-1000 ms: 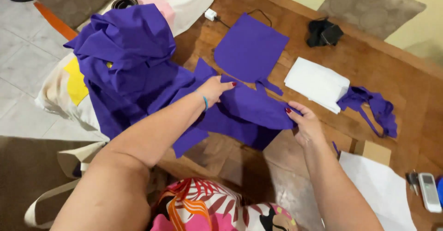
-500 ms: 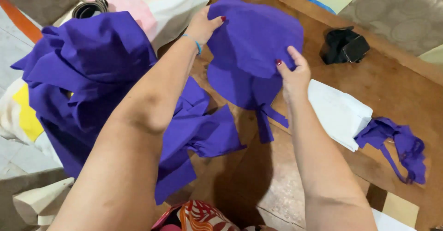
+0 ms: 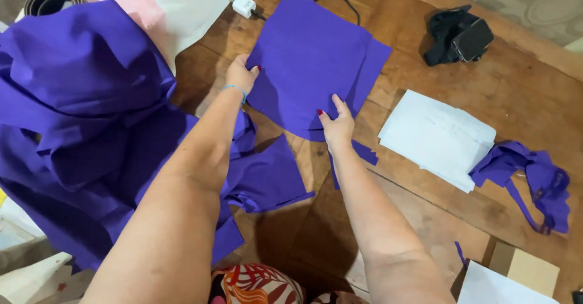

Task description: Cutting out a pattern for a footwear component from purple fabric using an electric rotary cutter and a paper template.

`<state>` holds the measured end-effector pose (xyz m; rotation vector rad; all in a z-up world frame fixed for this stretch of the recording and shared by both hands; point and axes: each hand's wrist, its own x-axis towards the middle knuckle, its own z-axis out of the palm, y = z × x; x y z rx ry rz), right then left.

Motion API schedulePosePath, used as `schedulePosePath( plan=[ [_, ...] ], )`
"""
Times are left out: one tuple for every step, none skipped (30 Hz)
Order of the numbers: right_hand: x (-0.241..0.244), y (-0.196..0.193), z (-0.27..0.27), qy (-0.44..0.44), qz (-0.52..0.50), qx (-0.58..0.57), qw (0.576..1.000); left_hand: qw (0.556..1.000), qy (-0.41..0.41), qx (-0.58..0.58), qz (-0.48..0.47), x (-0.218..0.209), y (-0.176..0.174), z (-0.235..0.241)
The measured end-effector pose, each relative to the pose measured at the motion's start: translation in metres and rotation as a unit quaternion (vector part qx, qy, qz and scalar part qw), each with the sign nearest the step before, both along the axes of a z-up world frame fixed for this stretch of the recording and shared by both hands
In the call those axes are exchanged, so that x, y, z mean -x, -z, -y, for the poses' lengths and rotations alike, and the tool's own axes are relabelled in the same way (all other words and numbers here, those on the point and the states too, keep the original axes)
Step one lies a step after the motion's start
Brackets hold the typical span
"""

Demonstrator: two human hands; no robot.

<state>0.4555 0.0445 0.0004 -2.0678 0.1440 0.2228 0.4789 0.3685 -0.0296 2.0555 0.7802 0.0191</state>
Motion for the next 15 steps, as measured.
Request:
schedulePosePath(
  plan=[
    [0.000, -0.001, 0.001, 0.002, 0.003, -0.002, 1.000, 1.000, 0.002, -0.002, 0.003, -0.003, 0.002, -0.001],
    [0.000, -0.002, 0.002, -0.007, 0.000, 0.007, 1.000, 1.000, 0.001, -0.003, -0.002, -0.004, 0.004, -0.002],
    [0.004, -0.002, 0.003, -0.019, -0.005, 0.018, 1.000, 1.000, -0.002, -0.003, -0.009, -0.001, 0.007, -0.003],
    [0.004, -0.009, 0.003, -0.021, -0.003, 0.018, 1.000, 1.000, -0.004, -0.003, -0.008, -0.007, 0.014, -0.009],
    [0.008, -0.014, 0.005, -0.046, -0.012, 0.030, 0.998, 1.000, -0.013, -0.012, -0.008, -0.010, 0.023, -0.011],
    [0.012, -0.019, 0.008, -0.070, -0.022, 0.041, 0.996, 1.000, -0.021, -0.020, -0.009, -0.012, 0.033, -0.014],
    [0.021, -0.024, 0.012, -0.068, -0.021, 0.040, 0.997, 1.000, -0.019, -0.021, -0.007, -0.008, 0.026, -0.012],
    [0.029, -0.030, 0.016, -0.083, -0.016, -0.067, 0.994, 0.999, -0.033, -0.005, -0.002, -0.004, 0.019, -0.011],
    [0.042, -0.034, 0.021, -0.096, -0.014, -0.172, 0.980, 0.999, -0.045, 0.013, -0.001, 0.005, 0.014, -0.008],
    [0.041, -0.026, 0.036, -0.091, -0.016, -0.172, 0.981, 0.999, -0.040, 0.013, -0.004, 0.019, -0.016, 0.005],
    [0.040, -0.017, 0.052, -0.111, 0.115, -0.016, 0.987, 0.996, -0.038, -0.078, -0.019, 0.036, -0.044, 0.019],
    [0.040, -0.009, 0.068, -0.129, 0.241, 0.140, 0.952, 0.985, -0.034, -0.168, -0.033, 0.053, -0.073, 0.032],
    [0.057, -0.032, 0.076, -0.131, 0.236, 0.141, 0.952, 0.985, -0.034, -0.166, -0.038, 0.084, -0.097, 0.053],
    [0.073, -0.056, 0.084, -0.161, 0.245, 0.206, 0.933, 0.974, 0.024, -0.220, 0.049, 0.114, -0.121, 0.074],
    [0.083, -0.082, 0.090, -0.187, 0.259, 0.269, 0.909, 0.948, 0.082, -0.273, 0.140, 0.137, -0.149, 0.094]
  ],
)
